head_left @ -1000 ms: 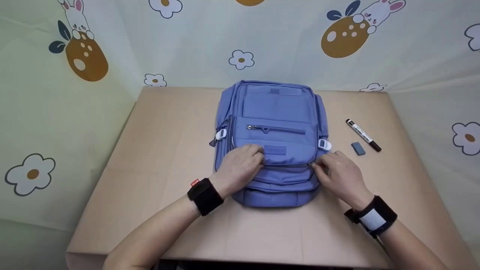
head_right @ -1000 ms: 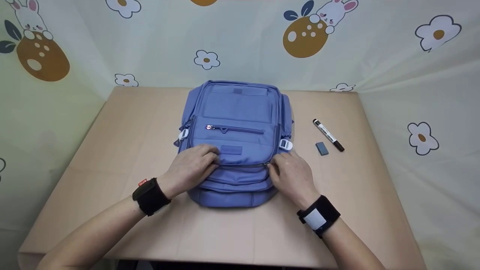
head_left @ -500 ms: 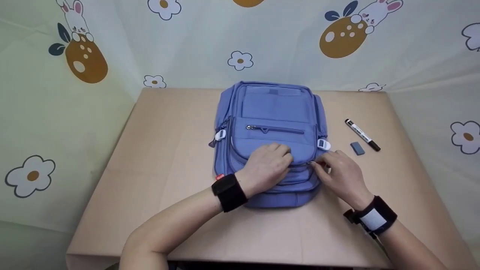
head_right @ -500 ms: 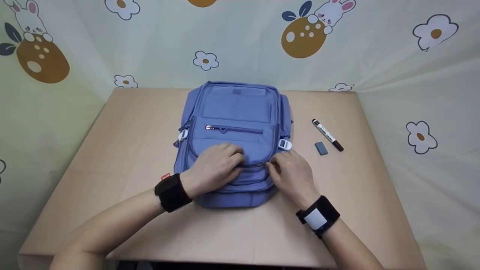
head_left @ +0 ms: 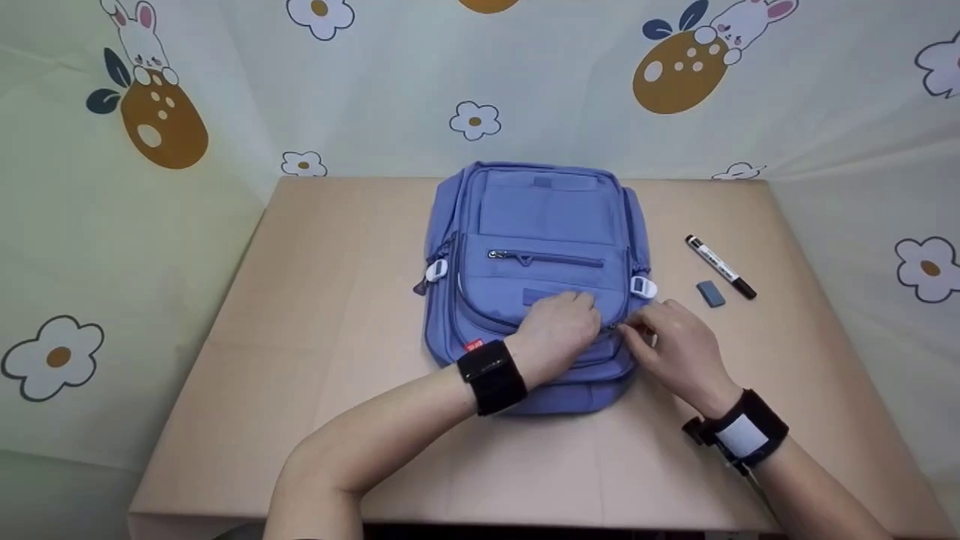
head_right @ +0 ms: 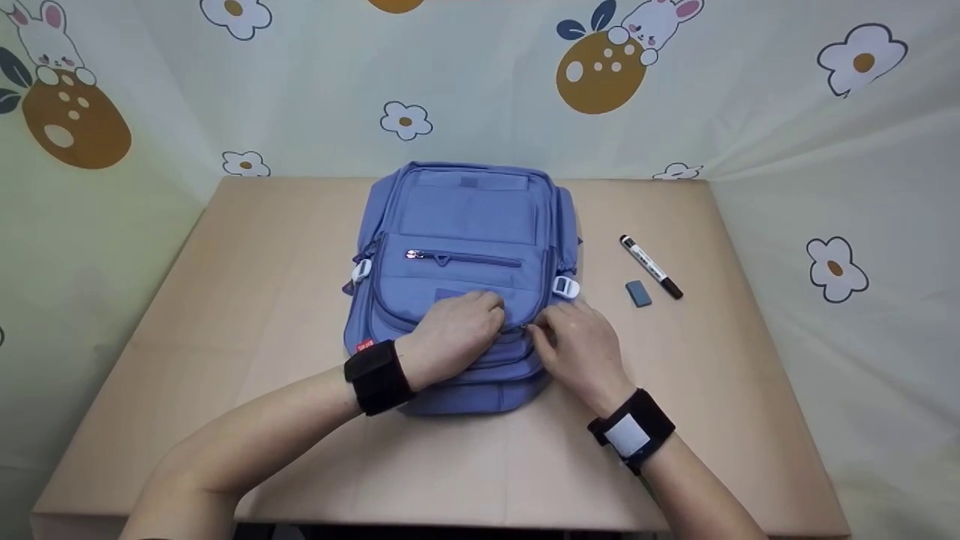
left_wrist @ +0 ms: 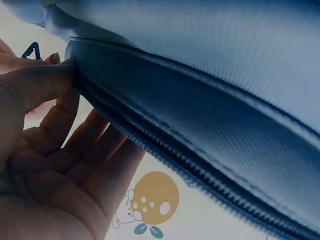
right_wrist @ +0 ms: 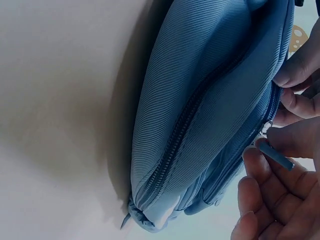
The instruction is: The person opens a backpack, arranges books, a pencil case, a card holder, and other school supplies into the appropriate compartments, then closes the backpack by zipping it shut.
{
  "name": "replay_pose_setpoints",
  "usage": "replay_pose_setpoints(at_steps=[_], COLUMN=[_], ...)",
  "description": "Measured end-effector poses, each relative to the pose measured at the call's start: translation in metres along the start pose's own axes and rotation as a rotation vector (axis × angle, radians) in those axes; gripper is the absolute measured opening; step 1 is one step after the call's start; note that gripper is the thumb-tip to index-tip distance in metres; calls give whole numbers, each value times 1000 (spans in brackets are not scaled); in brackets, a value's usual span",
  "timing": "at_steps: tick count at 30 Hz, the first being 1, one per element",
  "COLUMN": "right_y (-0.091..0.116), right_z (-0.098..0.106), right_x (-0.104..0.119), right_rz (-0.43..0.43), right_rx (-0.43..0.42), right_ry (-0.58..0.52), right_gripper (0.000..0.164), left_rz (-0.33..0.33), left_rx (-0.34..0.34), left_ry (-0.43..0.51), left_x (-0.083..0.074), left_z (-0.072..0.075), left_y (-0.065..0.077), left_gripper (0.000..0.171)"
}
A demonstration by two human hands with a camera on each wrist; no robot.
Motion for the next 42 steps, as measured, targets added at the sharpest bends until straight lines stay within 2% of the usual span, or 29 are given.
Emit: replay_pose_setpoints(at_steps=[8, 16, 23, 30, 42], right_y=[-5, -18, -27, -34, -70], right_z=[1, -6, -12, -15, -26], right_x=[-10, -28, -38, -45, -62], right_rz=[-9, -69, -58, -41, -67], right_rx=[22, 34, 22, -19, -12], right_ry=[40, 105, 112, 100, 139], right_gripper=[11, 10, 9, 10, 11], left_rz=[10, 12, -15, -12, 5], left_rx=[42, 27, -4, -1, 22], left_ry=[38, 85, 75, 66, 78], left_x=[-1, 0, 0, 1, 1], left_z=[3, 5, 4, 2, 2], left_y=[-2, -2, 0, 0, 0], left_gripper=[16, 13, 12, 10, 13])
Point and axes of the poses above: each hand's wrist, its own y-axis away from the middle knuckle, its own z-axis out of the back of the hand, x = y × z, the point moved 2 cm from there along -y, towards the middle knuckle, and after that the axes turned 15 degrees about y, right-handed, at the moved point
